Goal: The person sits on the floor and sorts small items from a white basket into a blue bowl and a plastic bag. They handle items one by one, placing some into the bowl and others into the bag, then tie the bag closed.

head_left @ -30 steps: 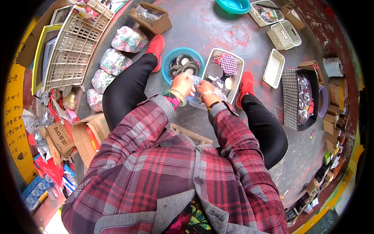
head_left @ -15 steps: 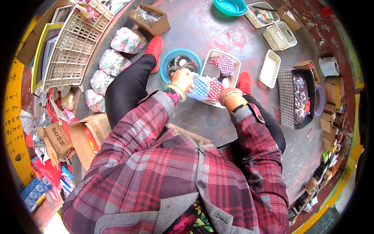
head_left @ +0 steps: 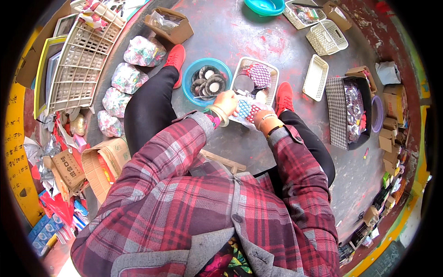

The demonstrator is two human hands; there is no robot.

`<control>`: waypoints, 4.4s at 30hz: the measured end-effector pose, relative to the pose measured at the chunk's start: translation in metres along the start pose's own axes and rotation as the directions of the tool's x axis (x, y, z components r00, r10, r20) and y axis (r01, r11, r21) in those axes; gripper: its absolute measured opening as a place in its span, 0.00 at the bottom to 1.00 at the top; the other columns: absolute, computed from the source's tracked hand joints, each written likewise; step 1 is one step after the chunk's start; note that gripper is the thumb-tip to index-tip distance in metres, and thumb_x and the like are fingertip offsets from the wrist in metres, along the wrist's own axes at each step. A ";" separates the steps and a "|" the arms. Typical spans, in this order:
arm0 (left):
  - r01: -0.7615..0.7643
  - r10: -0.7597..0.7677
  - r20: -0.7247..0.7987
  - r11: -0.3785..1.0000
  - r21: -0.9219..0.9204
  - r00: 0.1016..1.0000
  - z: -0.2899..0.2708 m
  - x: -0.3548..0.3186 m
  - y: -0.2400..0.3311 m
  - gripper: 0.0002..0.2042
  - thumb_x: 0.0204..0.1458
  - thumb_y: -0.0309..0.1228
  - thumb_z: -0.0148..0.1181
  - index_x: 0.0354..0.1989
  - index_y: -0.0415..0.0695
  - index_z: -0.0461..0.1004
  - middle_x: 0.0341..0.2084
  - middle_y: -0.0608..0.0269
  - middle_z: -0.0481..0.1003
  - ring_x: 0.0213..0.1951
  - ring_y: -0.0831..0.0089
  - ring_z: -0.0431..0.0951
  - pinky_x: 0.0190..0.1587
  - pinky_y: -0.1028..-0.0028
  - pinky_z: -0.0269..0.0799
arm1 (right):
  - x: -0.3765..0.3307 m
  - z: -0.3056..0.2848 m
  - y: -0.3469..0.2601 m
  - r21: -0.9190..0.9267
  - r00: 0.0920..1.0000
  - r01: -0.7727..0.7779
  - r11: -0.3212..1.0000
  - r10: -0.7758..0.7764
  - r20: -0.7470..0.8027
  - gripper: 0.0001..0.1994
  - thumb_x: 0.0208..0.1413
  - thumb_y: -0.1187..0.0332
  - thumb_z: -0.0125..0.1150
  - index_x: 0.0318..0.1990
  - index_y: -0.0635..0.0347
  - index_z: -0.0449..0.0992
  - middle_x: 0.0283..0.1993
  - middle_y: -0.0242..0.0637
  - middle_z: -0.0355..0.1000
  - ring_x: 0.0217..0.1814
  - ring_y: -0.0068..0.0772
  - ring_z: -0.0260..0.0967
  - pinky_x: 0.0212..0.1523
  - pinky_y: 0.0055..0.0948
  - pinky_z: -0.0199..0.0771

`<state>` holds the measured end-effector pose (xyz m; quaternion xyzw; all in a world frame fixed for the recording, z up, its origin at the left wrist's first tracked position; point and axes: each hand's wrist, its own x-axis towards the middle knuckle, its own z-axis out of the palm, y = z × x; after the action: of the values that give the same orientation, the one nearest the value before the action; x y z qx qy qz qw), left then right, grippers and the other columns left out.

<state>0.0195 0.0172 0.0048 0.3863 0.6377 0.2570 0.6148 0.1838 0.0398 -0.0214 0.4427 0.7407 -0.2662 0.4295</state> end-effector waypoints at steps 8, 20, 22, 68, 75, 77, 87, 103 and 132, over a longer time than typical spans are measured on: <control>0.037 -0.034 0.015 0.982 -0.187 0.999 -0.002 0.006 -0.010 0.06 0.46 0.24 0.43 0.27 0.35 0.66 0.16 0.54 0.69 0.15 0.70 0.71 0.17 0.74 0.68 | 0.048 0.025 -0.008 0.163 0.991 -0.069 0.984 0.087 -0.105 0.14 0.49 0.65 0.45 0.44 0.53 0.70 0.48 0.38 0.65 0.50 0.34 0.63 0.46 0.34 0.64; 0.096 -0.093 0.024 0.984 -0.152 0.995 0.004 0.010 -0.010 0.06 0.46 0.24 0.44 0.26 0.34 0.66 0.15 0.56 0.70 0.15 0.72 0.70 0.18 0.76 0.68 | 0.029 -0.063 0.115 0.840 0.926 0.378 0.388 -0.156 -0.344 0.14 0.44 0.64 0.54 0.40 0.57 0.73 0.37 0.34 0.72 0.38 0.27 0.68 0.38 0.23 0.66; 0.109 -0.108 0.017 0.982 -0.154 0.994 0.003 0.007 -0.013 0.06 0.47 0.25 0.44 0.26 0.34 0.66 0.16 0.56 0.70 0.16 0.72 0.71 0.18 0.76 0.68 | 0.034 -0.087 0.117 0.623 0.843 0.221 0.750 0.175 -0.509 0.16 0.43 0.67 0.49 0.43 0.50 0.71 0.44 0.38 0.68 0.45 0.34 0.66 0.45 0.30 0.64; 0.254 -0.247 0.069 0.960 -0.120 0.966 0.007 0.004 0.000 0.03 0.40 0.25 0.52 0.22 0.39 0.67 0.14 0.62 0.69 0.14 0.77 0.68 0.14 0.80 0.62 | 0.060 -0.090 0.169 0.716 0.724 0.515 0.471 0.208 -0.658 0.13 0.36 0.75 0.60 0.35 0.63 0.72 0.29 0.33 0.71 0.30 0.24 0.67 0.34 0.25 0.68; 0.326 -0.340 -0.019 0.916 -0.235 0.940 0.002 0.007 -0.009 0.04 0.44 0.27 0.46 0.25 0.40 0.66 0.15 0.62 0.68 0.16 0.74 0.69 0.13 0.78 0.62 | -0.017 -0.061 0.061 0.307 0.492 0.531 -0.790 -0.007 -0.870 0.11 0.45 0.68 0.54 0.37 0.57 0.67 0.40 0.38 0.66 0.45 0.38 0.63 0.49 0.43 0.60; 0.314 -0.348 -0.075 0.905 -0.287 0.934 0.004 0.005 -0.010 0.05 0.46 0.27 0.42 0.26 0.40 0.65 0.15 0.60 0.69 0.15 0.71 0.71 0.12 0.76 0.62 | -0.002 -0.027 0.038 0.468 0.546 0.550 -0.692 -0.126 -0.828 0.13 0.42 0.64 0.57 0.34 0.60 0.67 0.38 0.41 0.67 0.48 0.43 0.61 0.50 0.44 0.58; 0.032 -0.038 -0.220 0.999 -0.028 0.975 0.008 0.001 -0.019 0.05 0.44 0.25 0.41 0.26 0.38 0.64 0.15 0.59 0.69 0.10 0.73 0.69 0.10 0.75 0.61 | 0.051 0.044 0.031 0.917 0.904 0.340 0.211 0.195 -0.380 0.19 0.37 0.77 0.53 0.43 0.61 0.67 0.38 0.38 0.68 0.37 0.30 0.67 0.38 0.28 0.68; 0.086 -0.106 -0.130 0.985 -0.151 0.986 0.004 0.001 -0.018 0.06 0.45 0.26 0.42 0.24 0.37 0.64 0.16 0.58 0.71 0.11 0.71 0.71 0.10 0.74 0.63 | 0.048 0.021 0.029 0.461 0.931 -0.039 0.887 0.200 -0.306 0.19 0.41 0.69 0.46 0.44 0.59 0.68 0.44 0.50 0.65 0.49 0.45 0.62 0.49 0.33 0.60; 0.156 -0.145 0.066 0.965 -0.210 0.987 0.004 -0.015 -0.005 0.06 0.45 0.27 0.43 0.23 0.38 0.65 0.18 0.58 0.73 0.17 0.74 0.71 0.22 0.75 0.68 | 0.170 -0.051 0.072 0.820 0.788 -0.014 0.573 0.510 -0.343 0.32 0.34 0.64 0.59 0.52 0.56 0.59 0.42 0.50 0.67 0.46 0.44 0.64 0.45 0.32 0.63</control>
<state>0.0215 0.0017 0.0090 0.2746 0.6181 0.2671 0.6864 0.1867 0.1856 -0.1460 0.7502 0.5595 -0.3524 -0.0017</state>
